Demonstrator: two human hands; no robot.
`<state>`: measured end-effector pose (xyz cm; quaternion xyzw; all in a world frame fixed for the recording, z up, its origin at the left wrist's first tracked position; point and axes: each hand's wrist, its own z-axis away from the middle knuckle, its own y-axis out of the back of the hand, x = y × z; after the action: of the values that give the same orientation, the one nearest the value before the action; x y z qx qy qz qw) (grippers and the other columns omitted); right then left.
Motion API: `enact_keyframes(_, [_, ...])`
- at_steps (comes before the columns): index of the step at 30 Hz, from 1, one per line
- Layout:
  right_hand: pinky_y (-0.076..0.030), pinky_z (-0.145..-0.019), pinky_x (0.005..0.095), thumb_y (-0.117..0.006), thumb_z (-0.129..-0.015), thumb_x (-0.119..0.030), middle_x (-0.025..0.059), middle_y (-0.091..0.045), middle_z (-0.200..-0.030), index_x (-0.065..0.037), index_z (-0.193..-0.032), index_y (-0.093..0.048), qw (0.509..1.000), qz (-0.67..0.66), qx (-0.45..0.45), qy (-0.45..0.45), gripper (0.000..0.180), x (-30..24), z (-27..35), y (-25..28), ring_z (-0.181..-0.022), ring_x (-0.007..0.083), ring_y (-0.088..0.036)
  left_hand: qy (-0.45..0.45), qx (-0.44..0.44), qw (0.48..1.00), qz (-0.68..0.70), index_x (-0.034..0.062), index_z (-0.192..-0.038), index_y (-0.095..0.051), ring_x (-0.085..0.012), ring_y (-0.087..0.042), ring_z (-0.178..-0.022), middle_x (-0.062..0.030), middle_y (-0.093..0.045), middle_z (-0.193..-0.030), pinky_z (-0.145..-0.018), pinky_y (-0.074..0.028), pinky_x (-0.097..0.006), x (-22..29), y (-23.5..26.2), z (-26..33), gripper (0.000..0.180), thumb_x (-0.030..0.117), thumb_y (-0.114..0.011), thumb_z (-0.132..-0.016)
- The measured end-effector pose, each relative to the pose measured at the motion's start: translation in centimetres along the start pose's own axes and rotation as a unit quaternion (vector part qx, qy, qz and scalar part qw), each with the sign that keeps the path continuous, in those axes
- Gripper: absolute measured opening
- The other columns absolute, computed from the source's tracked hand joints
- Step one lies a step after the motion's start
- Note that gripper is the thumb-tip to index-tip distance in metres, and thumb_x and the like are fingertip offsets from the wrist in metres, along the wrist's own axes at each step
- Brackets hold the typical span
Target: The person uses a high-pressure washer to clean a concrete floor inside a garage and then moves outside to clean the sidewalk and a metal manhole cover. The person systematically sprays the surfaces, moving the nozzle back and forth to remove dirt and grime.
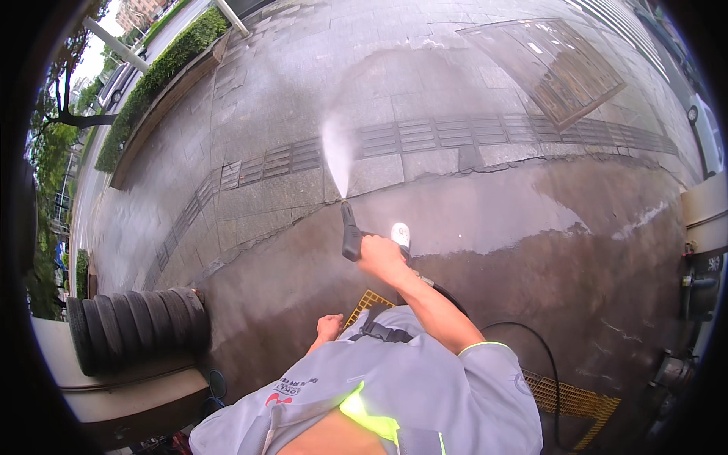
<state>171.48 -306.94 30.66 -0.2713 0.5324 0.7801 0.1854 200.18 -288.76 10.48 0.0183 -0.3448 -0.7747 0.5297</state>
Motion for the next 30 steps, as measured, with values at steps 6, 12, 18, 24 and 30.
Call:
enact_keyframes(6, [-0.058,-0.081,0.0544,-0.064,-0.071,-0.011,0.0287,-0.073,-0.090,0.005,-0.095,-0.070,0.999,-0.019,0.027,-0.003,0.029,-0.1,-11.3,1.9,-0.088,0.0473,-0.072,0.001,0.015,1.000,0.017,0.0061,-0.115,-0.078,-0.0290,-0.069,-0.116,-0.0169,-0.075,-0.119,-0.101,-0.051,-0.041,5.9,2.8,-4.5,0.047,0.043,-0.073,-0.086])
enact_keyframes(12, [-0.057,-0.086,0.0552,-0.063,-0.075,-0.013,0.0292,-0.073,-0.096,0.004,-0.101,-0.070,0.995,-0.035,0.060,-0.069,0.032,3.1,-22.0,6.1,-0.095,0.0482,-0.071,0.060,0.030,0.994,-0.090,0.0046,-0.111,-0.079,-0.0326,-0.069,-0.115,-0.0192,-0.075,-0.116,-0.102,-0.050,-0.042,10.2,8.0,-5.8,0.047,0.042,-0.072,-0.084])
enact_keyframes(18, [-0.057,-0.084,0.0550,-0.064,-0.077,-0.011,0.0311,-0.072,-0.096,0.004,-0.103,-0.069,0.992,0.009,0.098,-0.082,0.031,4.6,-30.1,12.6,-0.092,0.0489,-0.071,0.046,0.031,0.998,-0.012,0.0042,-0.101,-0.080,-0.0317,-0.071,-0.110,-0.0182,-0.077,-0.109,-0.099,-0.052,-0.041,14.7,11.0,-14.9,0.041,0.039,-0.071,-0.083])
enact_keyframes(24, [-0.059,-0.078,0.0545,-0.065,-0.080,-0.014,0.0308,-0.071,-0.090,0.006,-0.104,-0.064,0.989,0.042,0.142,-0.024,0.032,3.1,-37.2,12.9,-0.085,0.0468,-0.072,-0.016,0.061,0.998,0.024,0.0086,-0.110,-0.079,-0.0276,-0.072,-0.107,-0.0141,-0.078,-0.109,-0.096,-0.053,-0.041,30.9,11.9,-18.1,0.040,0.040,-0.073,-0.086])
enact_keyframes(30, [-0.059,-0.074,0.0547,-0.069,-0.076,-0.017,0.0281,-0.073,-0.090,0.003,-0.106,-0.064,0.993,0.036,0.098,0.061,0.037,-3.9,-42.4,12.1,-0.083,0.0465,-0.073,-0.067,0.074,0.993,0.065,0.0059,-0.111,-0.078,-0.0262,-0.072,-0.105,-0.0141,-0.077,-0.110,-0.094,-0.053,-0.039,43.0,16.2,-24.9,0.040,0.039,-0.073,-0.090])
